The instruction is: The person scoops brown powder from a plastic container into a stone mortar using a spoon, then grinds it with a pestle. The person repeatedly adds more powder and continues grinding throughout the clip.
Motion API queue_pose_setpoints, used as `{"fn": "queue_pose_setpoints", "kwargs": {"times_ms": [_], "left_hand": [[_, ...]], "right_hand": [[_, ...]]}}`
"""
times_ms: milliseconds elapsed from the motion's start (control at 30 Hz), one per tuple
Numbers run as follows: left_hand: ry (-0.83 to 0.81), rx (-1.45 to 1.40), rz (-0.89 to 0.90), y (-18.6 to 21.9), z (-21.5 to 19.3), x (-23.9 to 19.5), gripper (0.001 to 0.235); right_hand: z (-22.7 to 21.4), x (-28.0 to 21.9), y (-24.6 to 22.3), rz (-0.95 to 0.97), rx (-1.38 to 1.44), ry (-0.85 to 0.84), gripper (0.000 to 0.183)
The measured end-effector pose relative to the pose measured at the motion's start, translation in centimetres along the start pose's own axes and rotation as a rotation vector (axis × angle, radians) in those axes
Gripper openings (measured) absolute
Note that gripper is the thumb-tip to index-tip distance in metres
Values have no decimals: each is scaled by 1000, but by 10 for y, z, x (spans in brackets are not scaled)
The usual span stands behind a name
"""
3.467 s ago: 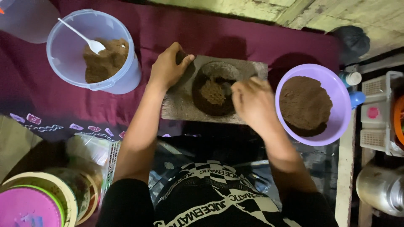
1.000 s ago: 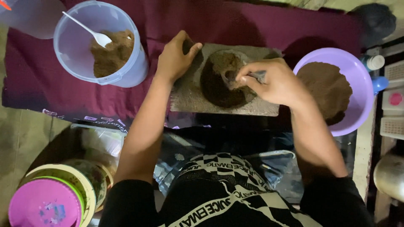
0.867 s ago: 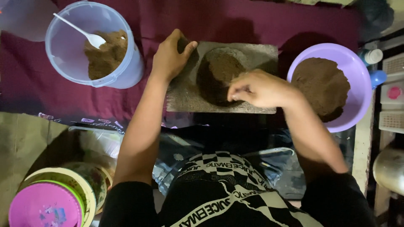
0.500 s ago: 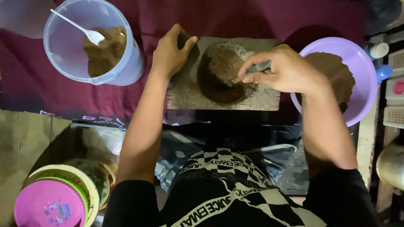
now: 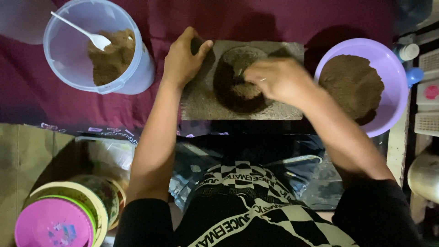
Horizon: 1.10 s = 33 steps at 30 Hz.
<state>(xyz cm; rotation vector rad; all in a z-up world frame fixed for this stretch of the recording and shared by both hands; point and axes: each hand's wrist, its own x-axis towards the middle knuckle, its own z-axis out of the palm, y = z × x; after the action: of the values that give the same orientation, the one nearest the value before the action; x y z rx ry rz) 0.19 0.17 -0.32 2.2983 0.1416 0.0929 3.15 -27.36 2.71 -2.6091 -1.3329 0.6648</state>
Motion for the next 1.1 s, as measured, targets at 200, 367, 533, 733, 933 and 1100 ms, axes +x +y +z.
{"fn": "queue_pose_setpoints", "kwargs": {"times_ms": [200,367,533,733,933,1100], "left_hand": [[20,11,18,1,3,3,35],[9,7,22,0,1,-1,33],[15,13,43,-1,1,1,33],[36,10,27,0,1,-1,31],[45,13,56,-3,5,1,34],[6,-5,-6,3,0,-6,29]], "right_hand": [[10,-12,-2,43,-176,99,16],[-8,-41,-17,-164,-161,650,38],[3,-33,-38,233,-99,235,20],[-37,-52,-49,133,78,351,30],[-23,-57,-69,-85,163,724,14],[32,-34,-72,-171,223,908,11]]}}
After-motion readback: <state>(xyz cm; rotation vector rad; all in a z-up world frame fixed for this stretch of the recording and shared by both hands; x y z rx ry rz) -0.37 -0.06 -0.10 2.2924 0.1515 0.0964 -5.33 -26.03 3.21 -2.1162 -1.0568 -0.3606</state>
